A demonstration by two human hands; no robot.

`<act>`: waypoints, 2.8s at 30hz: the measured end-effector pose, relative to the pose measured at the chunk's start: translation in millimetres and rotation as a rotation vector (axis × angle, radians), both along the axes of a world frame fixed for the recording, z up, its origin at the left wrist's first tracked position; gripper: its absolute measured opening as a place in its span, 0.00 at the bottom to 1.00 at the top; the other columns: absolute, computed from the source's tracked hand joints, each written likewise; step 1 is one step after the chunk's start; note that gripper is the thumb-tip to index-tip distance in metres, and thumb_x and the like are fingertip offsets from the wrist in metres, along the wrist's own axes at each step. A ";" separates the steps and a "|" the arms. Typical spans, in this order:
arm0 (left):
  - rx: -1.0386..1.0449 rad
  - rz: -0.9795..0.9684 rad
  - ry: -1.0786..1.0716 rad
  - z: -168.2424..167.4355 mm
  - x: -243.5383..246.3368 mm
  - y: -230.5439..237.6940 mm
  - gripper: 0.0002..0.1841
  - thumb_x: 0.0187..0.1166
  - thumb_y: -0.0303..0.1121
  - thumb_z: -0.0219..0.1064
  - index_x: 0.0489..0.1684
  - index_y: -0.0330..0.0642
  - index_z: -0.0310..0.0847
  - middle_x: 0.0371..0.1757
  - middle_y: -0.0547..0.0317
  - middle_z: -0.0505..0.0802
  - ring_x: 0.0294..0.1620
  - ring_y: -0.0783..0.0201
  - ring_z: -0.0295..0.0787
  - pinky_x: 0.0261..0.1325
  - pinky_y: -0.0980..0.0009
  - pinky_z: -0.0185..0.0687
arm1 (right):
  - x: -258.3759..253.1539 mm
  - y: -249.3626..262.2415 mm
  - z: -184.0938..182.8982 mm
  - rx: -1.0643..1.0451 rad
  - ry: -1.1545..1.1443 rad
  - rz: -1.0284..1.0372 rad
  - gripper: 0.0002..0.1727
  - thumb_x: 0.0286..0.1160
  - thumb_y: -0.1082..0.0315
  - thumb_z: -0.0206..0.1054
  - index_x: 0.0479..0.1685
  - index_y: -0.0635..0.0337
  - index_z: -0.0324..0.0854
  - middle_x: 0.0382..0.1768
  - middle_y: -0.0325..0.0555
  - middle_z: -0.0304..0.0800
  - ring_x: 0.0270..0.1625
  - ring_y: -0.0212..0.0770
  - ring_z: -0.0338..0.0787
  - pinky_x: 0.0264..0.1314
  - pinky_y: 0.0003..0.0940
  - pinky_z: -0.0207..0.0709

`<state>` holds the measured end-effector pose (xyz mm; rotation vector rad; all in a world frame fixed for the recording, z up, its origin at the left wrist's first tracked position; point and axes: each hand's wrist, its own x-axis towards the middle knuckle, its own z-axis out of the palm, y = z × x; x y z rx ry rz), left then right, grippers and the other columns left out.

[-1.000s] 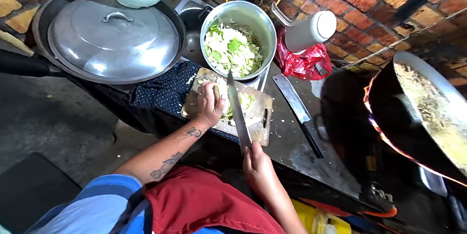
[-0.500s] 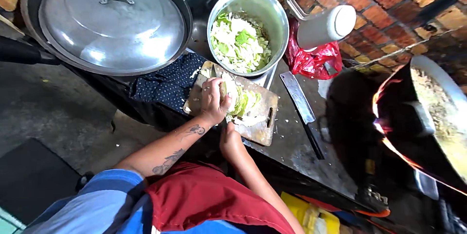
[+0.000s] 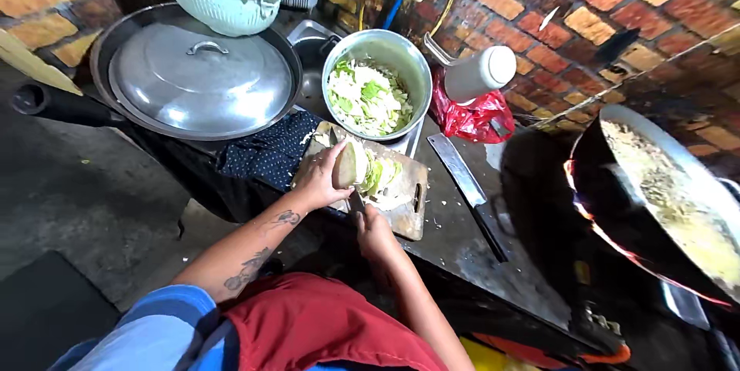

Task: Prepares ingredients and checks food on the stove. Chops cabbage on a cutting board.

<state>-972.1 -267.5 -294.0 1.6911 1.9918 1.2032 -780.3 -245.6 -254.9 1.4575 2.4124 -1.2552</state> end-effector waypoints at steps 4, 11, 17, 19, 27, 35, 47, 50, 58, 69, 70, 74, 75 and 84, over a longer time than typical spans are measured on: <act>-0.084 0.115 0.112 31.5 -2.4 -13.2 0.62 0.50 0.44 0.90 0.94 0.52 0.54 0.81 0.36 0.76 0.81 0.33 0.71 0.77 0.34 0.68 | 9.3 1.1 3.2 0.029 -0.037 -0.022 0.17 0.96 0.61 0.47 0.64 0.65 0.71 0.32 0.54 0.84 0.27 0.47 0.88 0.35 0.45 0.85; -0.546 0.070 0.410 72.7 -12.2 -17.5 0.57 0.47 0.47 0.90 0.88 0.52 0.66 0.72 0.36 0.83 0.74 0.32 0.76 0.66 0.30 0.71 | 5.0 -1.8 14.8 0.056 -0.079 -0.086 0.16 0.96 0.61 0.46 0.63 0.64 0.70 0.32 0.53 0.84 0.27 0.47 0.88 0.35 0.45 0.85; -0.482 -0.023 0.320 50.6 -24.2 -17.4 0.64 0.46 0.57 0.92 0.93 0.52 0.59 0.82 0.39 0.76 0.82 0.33 0.69 0.73 0.33 0.72 | 7.9 -32.0 27.0 0.245 0.027 -0.106 0.15 0.95 0.63 0.47 0.59 0.66 0.71 0.26 0.52 0.83 0.25 0.47 0.88 0.33 0.47 0.85; -0.398 0.010 0.264 52.8 -32.5 -31.0 0.62 0.45 0.54 0.93 0.90 0.45 0.63 0.80 0.37 0.77 0.81 0.32 0.70 0.75 0.35 0.73 | 6.1 -41.8 28.7 0.281 -0.035 -0.074 0.15 0.95 0.62 0.47 0.59 0.65 0.73 0.28 0.53 0.85 0.31 0.51 0.91 0.38 0.50 0.85; -0.354 -0.054 0.095 37.6 -50.3 -45.7 0.42 0.64 0.41 0.86 0.81 0.36 0.73 0.75 0.39 0.80 0.74 0.44 0.81 0.75 0.47 0.79 | -31.0 -40.5 13.2 0.160 -0.323 -0.057 0.19 0.96 0.63 0.43 0.73 0.63 0.67 0.47 0.61 0.92 0.54 0.59 0.95 0.56 0.56 0.86; -0.350 -0.042 0.053 40.7 -46.0 -48.5 0.42 0.66 0.38 0.85 0.82 0.32 0.70 0.77 0.36 0.78 0.71 0.40 0.82 0.72 0.46 0.81 | -22.4 -42.7 40.2 0.259 -0.139 -0.065 0.15 0.95 0.63 0.45 0.61 0.65 0.71 0.30 0.53 0.85 0.32 0.50 0.91 0.39 0.48 0.85; -0.368 -0.123 0.096 37.4 -51.6 -45.2 0.44 0.69 0.42 0.83 0.85 0.32 0.66 0.79 0.37 0.77 0.75 0.42 0.80 0.76 0.49 0.78 | -54.1 -30.9 21.1 0.164 -0.281 -0.041 0.18 0.96 0.63 0.43 0.70 0.64 0.69 0.44 0.59 0.90 0.49 0.55 0.94 0.54 0.52 0.85; -0.345 -0.110 0.069 34.9 -53.8 -45.0 0.44 0.68 0.41 0.84 0.84 0.30 0.67 0.79 0.35 0.77 0.74 0.41 0.81 0.75 0.47 0.79 | -44.2 -41.0 32.6 0.259 -0.162 -0.060 0.16 0.95 0.64 0.45 0.61 0.66 0.72 0.31 0.54 0.85 0.33 0.50 0.91 0.40 0.48 0.85; -0.350 -0.117 0.056 34.6 -53.9 -45.1 0.44 0.68 0.41 0.84 0.84 0.32 0.67 0.80 0.37 0.76 0.74 0.41 0.81 0.74 0.48 0.80 | -43.5 -64.9 27.1 0.199 -0.248 -0.072 0.15 0.96 0.63 0.45 0.62 0.64 0.70 0.31 0.53 0.87 0.37 0.52 0.93 0.43 0.49 0.85; -0.399 -0.125 0.101 36.0 -50.6 -45.5 0.49 0.71 0.45 0.81 0.90 0.31 0.58 0.85 0.37 0.70 0.81 0.41 0.75 0.80 0.50 0.74 | -73.5 -42.6 2.6 0.158 -0.249 -0.071 0.18 0.96 0.63 0.44 0.71 0.64 0.69 0.46 0.59 0.91 0.51 0.54 0.95 0.57 0.51 0.86; -0.387 -0.099 0.101 35.6 -46.7 -45.3 0.52 0.66 0.46 0.84 0.90 0.32 0.58 0.85 0.36 0.71 0.80 0.40 0.75 0.79 0.48 0.75 | -69.3 -38.9 0.4 0.134 -0.206 -0.071 0.19 0.96 0.63 0.44 0.71 0.66 0.69 0.44 0.59 0.90 0.46 0.53 0.94 0.53 0.50 0.86; -0.422 -0.029 0.129 35.3 -40.0 -37.6 0.59 0.57 0.48 0.89 0.90 0.31 0.56 0.81 0.34 0.74 0.76 0.37 0.77 0.75 0.46 0.78 | -48.5 -17.4 -3.5 -0.009 -0.018 -0.043 0.19 0.96 0.62 0.45 0.66 0.68 0.71 0.28 0.52 0.83 0.22 0.44 0.86 0.31 0.43 0.85; -0.417 -0.007 0.135 35.2 -41.7 -37.8 0.56 0.56 0.48 0.88 0.87 0.30 0.61 0.79 0.34 0.76 0.74 0.38 0.80 0.73 0.45 0.80 | -42.5 -15.4 0.9 -0.046 0.036 -0.049 0.18 0.96 0.61 0.45 0.64 0.68 0.71 0.24 0.49 0.80 0.19 0.41 0.84 0.27 0.40 0.84; -0.173 -0.159 0.061 102.5 23.1 -36.1 0.51 0.45 0.56 0.90 0.75 0.42 0.78 0.69 0.43 0.85 0.58 0.46 0.90 0.57 0.44 0.89 | 77.0 -20.4 53.2 0.103 0.561 -0.340 0.15 0.94 0.63 0.44 0.61 0.65 0.69 0.13 0.35 0.72 0.11 0.32 0.77 0.15 0.32 0.81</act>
